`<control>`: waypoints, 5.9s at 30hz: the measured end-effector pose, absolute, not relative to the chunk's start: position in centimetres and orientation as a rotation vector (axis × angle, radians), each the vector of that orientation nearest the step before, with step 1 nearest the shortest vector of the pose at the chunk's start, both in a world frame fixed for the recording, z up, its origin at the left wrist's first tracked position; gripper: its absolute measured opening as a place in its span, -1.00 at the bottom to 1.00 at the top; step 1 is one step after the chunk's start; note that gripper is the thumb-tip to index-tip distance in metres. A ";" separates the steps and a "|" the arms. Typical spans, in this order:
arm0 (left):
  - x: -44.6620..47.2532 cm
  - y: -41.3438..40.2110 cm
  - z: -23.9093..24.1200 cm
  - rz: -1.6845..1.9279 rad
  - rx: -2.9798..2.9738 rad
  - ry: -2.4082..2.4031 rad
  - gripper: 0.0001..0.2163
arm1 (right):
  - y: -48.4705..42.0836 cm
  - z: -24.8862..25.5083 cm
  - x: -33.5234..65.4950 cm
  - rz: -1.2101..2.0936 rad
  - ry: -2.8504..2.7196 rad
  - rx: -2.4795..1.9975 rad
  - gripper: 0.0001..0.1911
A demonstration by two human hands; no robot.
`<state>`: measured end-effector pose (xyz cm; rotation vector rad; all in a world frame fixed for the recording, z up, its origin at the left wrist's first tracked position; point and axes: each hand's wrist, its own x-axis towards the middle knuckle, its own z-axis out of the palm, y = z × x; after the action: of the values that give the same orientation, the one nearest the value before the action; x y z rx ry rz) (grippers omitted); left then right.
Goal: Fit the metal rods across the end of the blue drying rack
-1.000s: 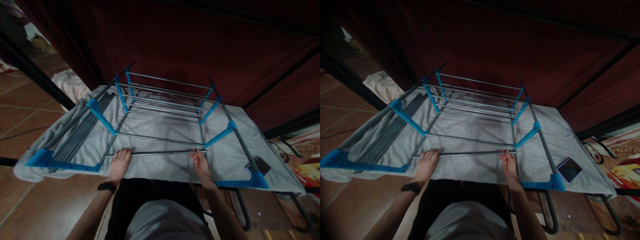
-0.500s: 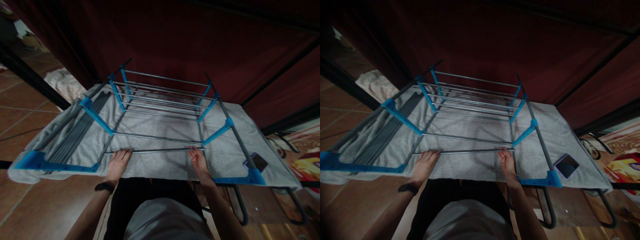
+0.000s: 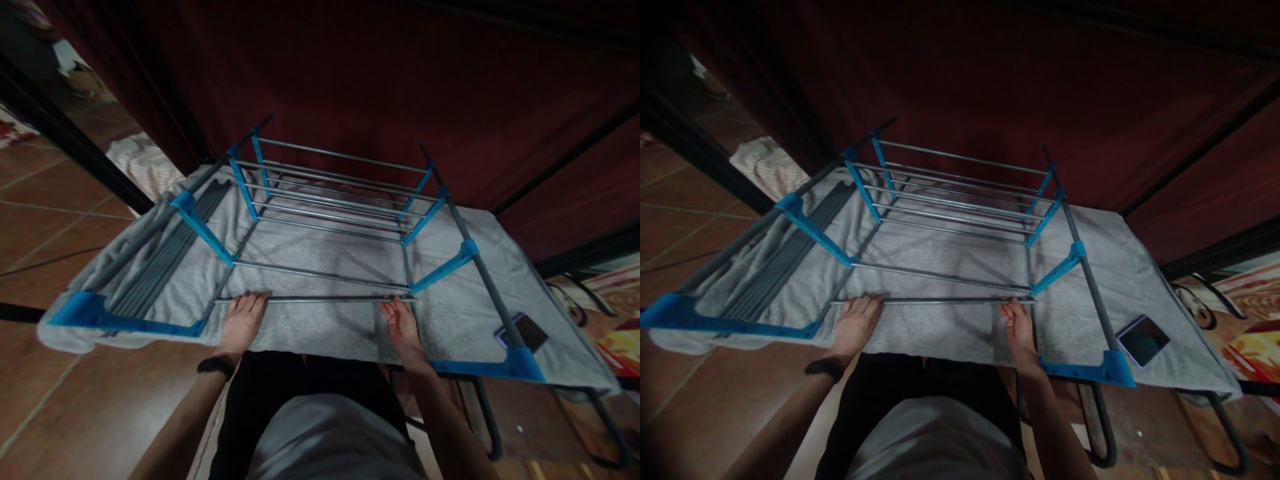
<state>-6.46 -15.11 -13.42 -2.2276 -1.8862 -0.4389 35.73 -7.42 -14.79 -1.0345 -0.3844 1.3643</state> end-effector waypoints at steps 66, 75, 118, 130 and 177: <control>-5.8 -15.3 -13.6 -0.326 -2.255 -1.925 -0.66 | -7.6 -15.2 36.0 1.355 -0.377 -1.062 -0.85; -5.9 -15.3 -13.5 -0.350 -2.247 -1.952 -0.68 | -7.3 -16.1 36.4 1.350 -0.373 -1.071 -0.88; -3.7 -13.1 -11.1 -0.173 -2.242 -2.113 -0.46 | -10.3 -14.4 29.0 1.748 -0.309 -1.076 -0.88; -4.0 -14.7 -12.1 -0.220 -2.172 -2.114 -0.52 | -10.4 -14.5 28.9 1.756 -0.334 -1.069 -0.86; 1.3 -13.8 -7.8 -1.877 -2.068 -2.212 -0.80 | -8.2 0.8 20.0 1.330 -1.274 -0.907 -0.64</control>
<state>1.27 -13.79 -7.77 -2.0680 -2.2116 -1.8771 19.99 -8.22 0.82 -0.9066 -1.2736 1.3303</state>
